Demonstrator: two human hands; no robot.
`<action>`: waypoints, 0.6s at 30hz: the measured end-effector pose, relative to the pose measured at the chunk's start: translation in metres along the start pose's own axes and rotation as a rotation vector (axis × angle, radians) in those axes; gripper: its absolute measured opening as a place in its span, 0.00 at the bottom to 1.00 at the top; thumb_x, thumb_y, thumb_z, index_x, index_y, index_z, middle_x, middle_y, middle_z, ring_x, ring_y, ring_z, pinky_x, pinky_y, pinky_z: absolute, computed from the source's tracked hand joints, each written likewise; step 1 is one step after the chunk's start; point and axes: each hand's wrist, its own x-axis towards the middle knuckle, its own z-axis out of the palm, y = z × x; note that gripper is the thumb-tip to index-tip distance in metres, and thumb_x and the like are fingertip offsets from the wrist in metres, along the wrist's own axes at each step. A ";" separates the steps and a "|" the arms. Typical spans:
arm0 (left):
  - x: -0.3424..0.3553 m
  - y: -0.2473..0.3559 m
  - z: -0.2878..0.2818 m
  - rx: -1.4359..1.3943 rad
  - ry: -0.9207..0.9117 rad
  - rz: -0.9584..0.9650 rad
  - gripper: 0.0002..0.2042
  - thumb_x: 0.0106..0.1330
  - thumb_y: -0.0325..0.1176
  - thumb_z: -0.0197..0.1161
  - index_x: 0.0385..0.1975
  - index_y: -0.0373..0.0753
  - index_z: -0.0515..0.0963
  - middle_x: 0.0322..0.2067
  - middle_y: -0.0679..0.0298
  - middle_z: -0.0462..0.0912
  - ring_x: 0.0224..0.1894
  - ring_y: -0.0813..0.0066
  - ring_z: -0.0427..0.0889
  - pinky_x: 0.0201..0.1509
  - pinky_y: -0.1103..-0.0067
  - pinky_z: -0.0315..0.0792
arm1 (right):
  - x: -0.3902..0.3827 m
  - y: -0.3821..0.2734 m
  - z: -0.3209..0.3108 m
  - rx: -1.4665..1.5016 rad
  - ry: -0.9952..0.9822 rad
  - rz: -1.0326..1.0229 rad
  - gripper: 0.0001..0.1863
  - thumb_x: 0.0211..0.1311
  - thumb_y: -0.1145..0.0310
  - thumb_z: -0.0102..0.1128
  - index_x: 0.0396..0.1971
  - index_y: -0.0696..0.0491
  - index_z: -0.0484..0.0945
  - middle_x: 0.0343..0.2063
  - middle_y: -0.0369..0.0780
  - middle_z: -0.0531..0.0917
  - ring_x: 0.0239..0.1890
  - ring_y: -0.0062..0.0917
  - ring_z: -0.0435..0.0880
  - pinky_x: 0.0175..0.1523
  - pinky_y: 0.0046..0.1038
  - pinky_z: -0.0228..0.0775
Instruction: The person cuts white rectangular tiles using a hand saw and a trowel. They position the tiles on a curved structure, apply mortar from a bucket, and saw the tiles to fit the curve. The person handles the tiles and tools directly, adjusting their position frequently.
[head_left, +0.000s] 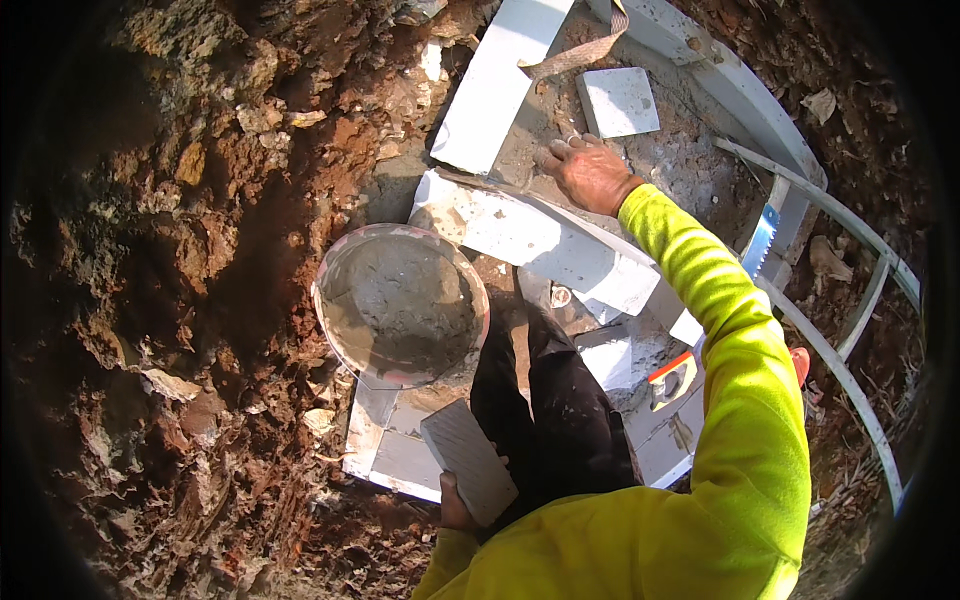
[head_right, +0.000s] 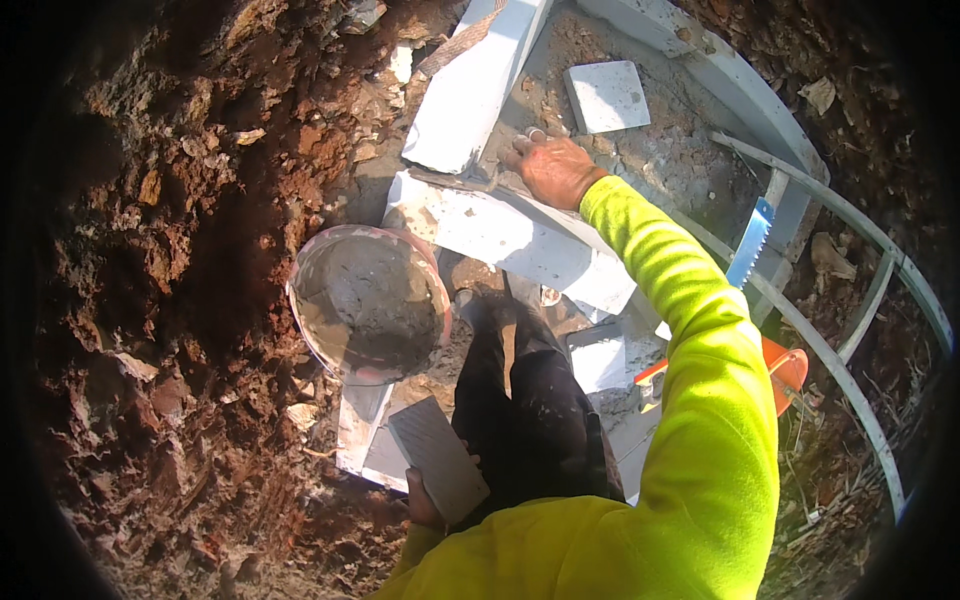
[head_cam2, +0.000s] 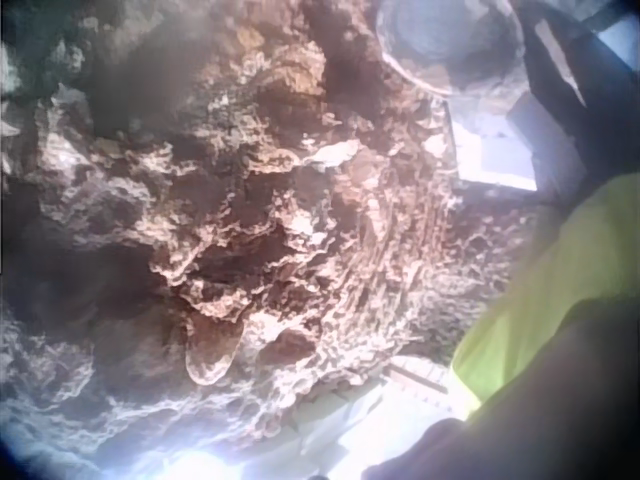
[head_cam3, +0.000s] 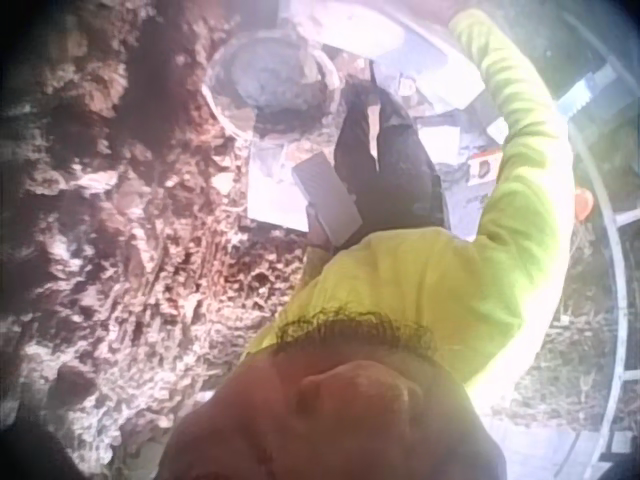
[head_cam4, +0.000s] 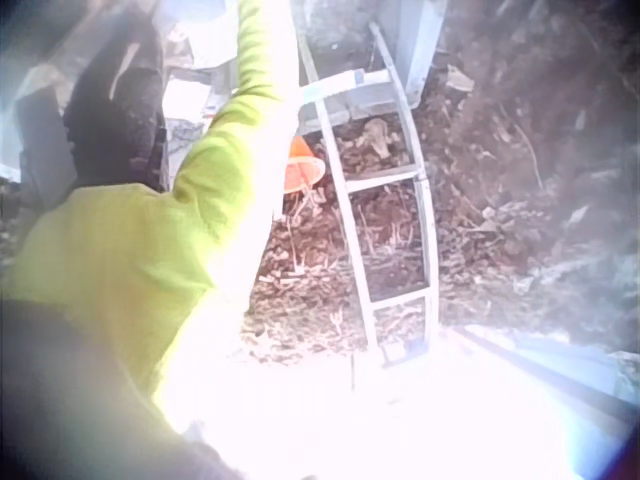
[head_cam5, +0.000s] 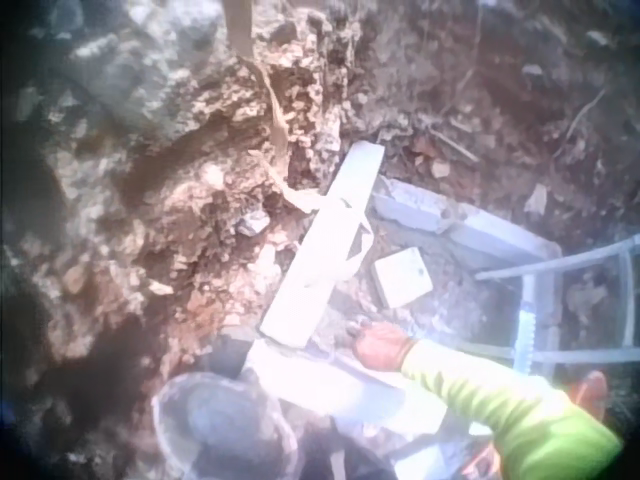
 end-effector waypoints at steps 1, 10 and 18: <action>0.000 0.001 0.001 -0.004 -0.006 -0.002 0.47 0.61 0.71 0.49 0.68 0.34 0.59 0.61 0.50 0.71 0.57 0.50 0.77 0.58 0.57 0.74 | -0.009 0.003 0.010 -0.101 0.087 0.005 0.21 0.63 0.71 0.49 0.56 0.53 0.74 0.52 0.45 0.79 0.58 0.37 0.76 0.62 0.48 0.66; 0.002 -0.007 -0.011 -0.041 0.033 -0.036 0.51 0.56 0.72 0.56 0.68 0.34 0.58 0.61 0.50 0.71 0.58 0.49 0.76 0.59 0.57 0.75 | 0.077 -0.017 0.074 -0.084 -0.126 -0.006 0.13 0.60 0.72 0.52 0.38 0.52 0.85 0.39 0.44 0.85 0.46 0.36 0.85 0.57 0.45 0.72; 0.002 -0.017 -0.002 -0.134 -0.033 -0.001 0.50 0.58 0.70 0.57 0.70 0.36 0.56 0.63 0.49 0.69 0.59 0.49 0.76 0.59 0.59 0.75 | 0.070 0.016 0.049 0.065 -0.159 -0.034 0.11 0.52 0.74 0.56 0.34 0.58 0.84 0.33 0.50 0.85 0.40 0.45 0.86 0.48 0.42 0.77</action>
